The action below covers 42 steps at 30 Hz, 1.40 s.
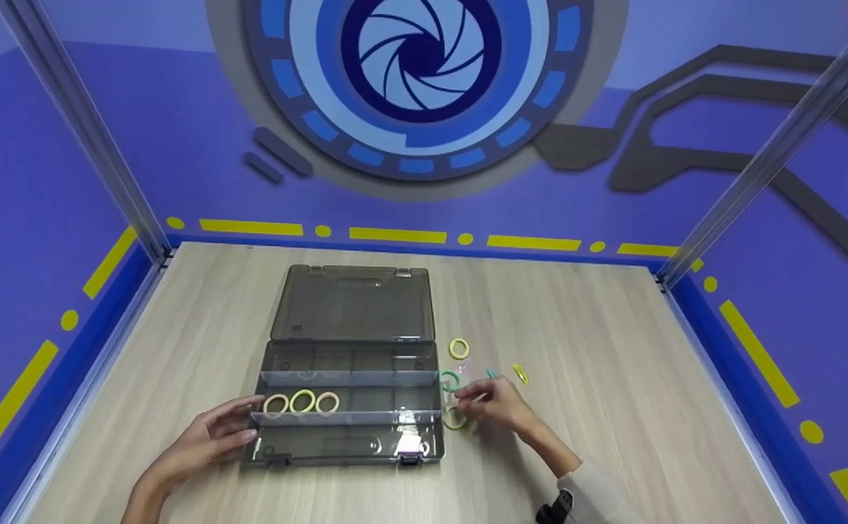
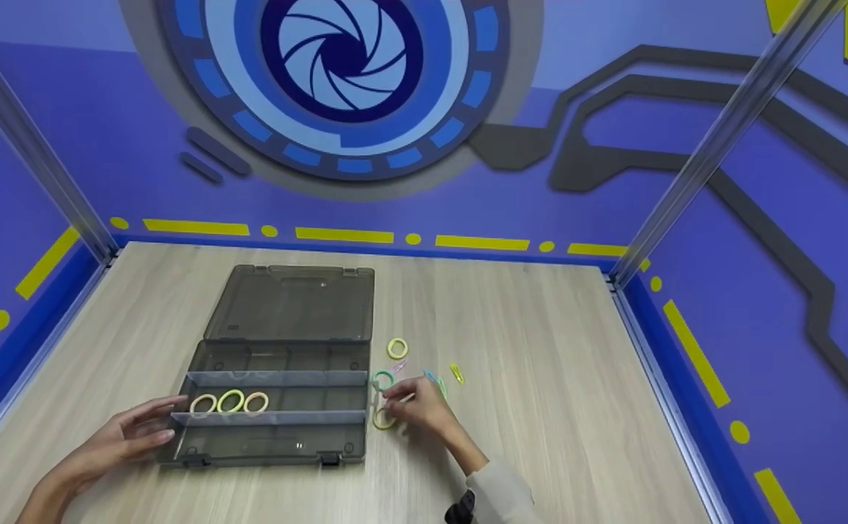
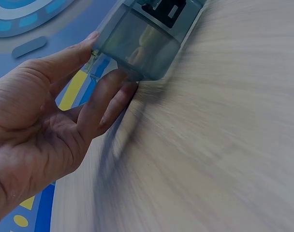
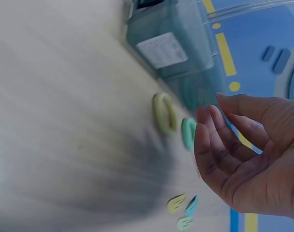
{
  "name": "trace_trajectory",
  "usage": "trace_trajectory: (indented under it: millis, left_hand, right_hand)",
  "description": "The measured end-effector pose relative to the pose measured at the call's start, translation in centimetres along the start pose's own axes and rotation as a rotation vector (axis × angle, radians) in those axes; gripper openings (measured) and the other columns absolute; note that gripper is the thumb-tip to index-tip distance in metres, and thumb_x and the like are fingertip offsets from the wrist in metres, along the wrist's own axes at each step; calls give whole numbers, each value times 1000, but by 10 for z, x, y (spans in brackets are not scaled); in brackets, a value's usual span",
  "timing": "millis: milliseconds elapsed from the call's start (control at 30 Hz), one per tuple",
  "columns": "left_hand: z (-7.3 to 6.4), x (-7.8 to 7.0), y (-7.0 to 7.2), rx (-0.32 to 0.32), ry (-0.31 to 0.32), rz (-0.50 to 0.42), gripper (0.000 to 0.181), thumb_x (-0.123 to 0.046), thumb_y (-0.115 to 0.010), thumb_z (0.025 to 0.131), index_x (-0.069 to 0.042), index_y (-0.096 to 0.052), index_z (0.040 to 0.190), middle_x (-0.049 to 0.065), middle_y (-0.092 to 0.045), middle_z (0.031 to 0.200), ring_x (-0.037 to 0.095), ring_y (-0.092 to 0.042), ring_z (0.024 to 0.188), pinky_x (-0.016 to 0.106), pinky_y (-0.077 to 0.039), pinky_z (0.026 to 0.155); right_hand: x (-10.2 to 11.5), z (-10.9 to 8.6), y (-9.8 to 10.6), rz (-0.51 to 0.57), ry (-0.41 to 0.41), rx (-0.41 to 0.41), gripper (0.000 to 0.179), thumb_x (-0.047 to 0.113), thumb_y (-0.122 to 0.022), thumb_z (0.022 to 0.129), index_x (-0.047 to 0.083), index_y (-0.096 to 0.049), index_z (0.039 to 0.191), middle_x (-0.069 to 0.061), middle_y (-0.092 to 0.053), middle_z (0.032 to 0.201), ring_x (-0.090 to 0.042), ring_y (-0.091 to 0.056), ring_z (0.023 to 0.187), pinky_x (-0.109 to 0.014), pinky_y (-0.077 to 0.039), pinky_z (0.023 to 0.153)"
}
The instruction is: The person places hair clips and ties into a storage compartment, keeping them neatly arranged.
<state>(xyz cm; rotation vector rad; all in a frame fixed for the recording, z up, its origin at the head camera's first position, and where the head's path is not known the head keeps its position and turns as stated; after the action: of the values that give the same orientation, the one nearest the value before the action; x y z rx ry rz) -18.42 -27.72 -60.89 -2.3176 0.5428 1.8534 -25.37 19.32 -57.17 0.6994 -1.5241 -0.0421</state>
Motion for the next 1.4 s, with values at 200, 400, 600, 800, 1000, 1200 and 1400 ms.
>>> trace_trajectory:
  millis: [200, 400, 600, 800, 1000, 1200, 1400]
  left_hand:
    - [2, 1, -2, -2, 14, -1, 64, -18, -66, 100, -4, -39, 156, 28, -36, 157, 7, -53, 127, 20, -50, 96]
    - [3, 0, -2, 0, 8, -3, 63, -18, -65, 101, -3, -39, 156, 29, -34, 158, 18, -52, 131, 22, -51, 95]
    - [2, -1, -1, -2, 7, -13, 64, -15, -65, 101, -1, -37, 156, 30, -34, 157, 19, -53, 130, 24, -53, 94]
    - [3, -1, -1, -16, 25, -9, 64, -18, -67, 100, -3, -38, 156, 28, -37, 155, 15, -53, 128, 22, -52, 94]
    - [3, -2, -2, -12, 15, -6, 64, -16, -67, 100, -2, -38, 156, 28, -38, 154, 16, -51, 129, 21, -52, 95]
    - [2, 0, -1, -24, 30, 2, 65, -18, -67, 100, -3, -39, 156, 29, -37, 156, 26, -48, 135, 22, -52, 94]
    - [1, 0, 1, -19, 31, -5, 65, -19, -67, 100, -4, -38, 156, 28, -38, 155, 21, -50, 133, 22, -52, 94]
  right_hand:
    - [-16, -4, 1, -15, -16, -41, 16, -5, -73, 88, -13, -73, 101, -26, -75, 91, -19, -70, 73, -40, -61, 62]
    - [-28, -5, -1, -31, -58, -61, 16, -2, -74, 89, -10, -74, 103, -22, -76, 92, -16, -67, 75, -27, -57, 61]
    - [-29, -5, -4, -71, -62, -84, 18, 3, -75, 90, -8, -75, 104, -19, -77, 94, -13, -65, 72, -22, -53, 59]
    - [-27, -2, -10, -149, -43, -123, 17, 3, -79, 86, -7, -77, 99, -14, -76, 86, -6, -57, 67, -18, -45, 56]
    - [-27, -3, -13, -247, -32, -172, 7, 2, -79, 85, -1, -79, 91, -6, -73, 78, -5, -53, 64, -18, -42, 55]
    - [-25, -5, -14, -315, 18, -191, 5, 4, -77, 87, -1, -79, 87, -5, -74, 78, -4, -54, 64, -17, -44, 55]
    - [-24, -7, -9, -278, -7, -238, 4, 5, -75, 89, 1, -77, 89, -5, -75, 80, -4, -58, 64, -17, -46, 56]
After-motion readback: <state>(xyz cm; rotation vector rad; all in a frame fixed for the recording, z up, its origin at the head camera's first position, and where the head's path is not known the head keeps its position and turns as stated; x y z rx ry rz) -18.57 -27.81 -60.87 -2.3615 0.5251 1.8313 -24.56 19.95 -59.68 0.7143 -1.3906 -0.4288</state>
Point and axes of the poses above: each hand's wrist, its own z-axis towards the middle knuckle, its own y-axis out of the back of the hand, x = y × z, the point moved 4 cm from there along z, towards the middle knuckle
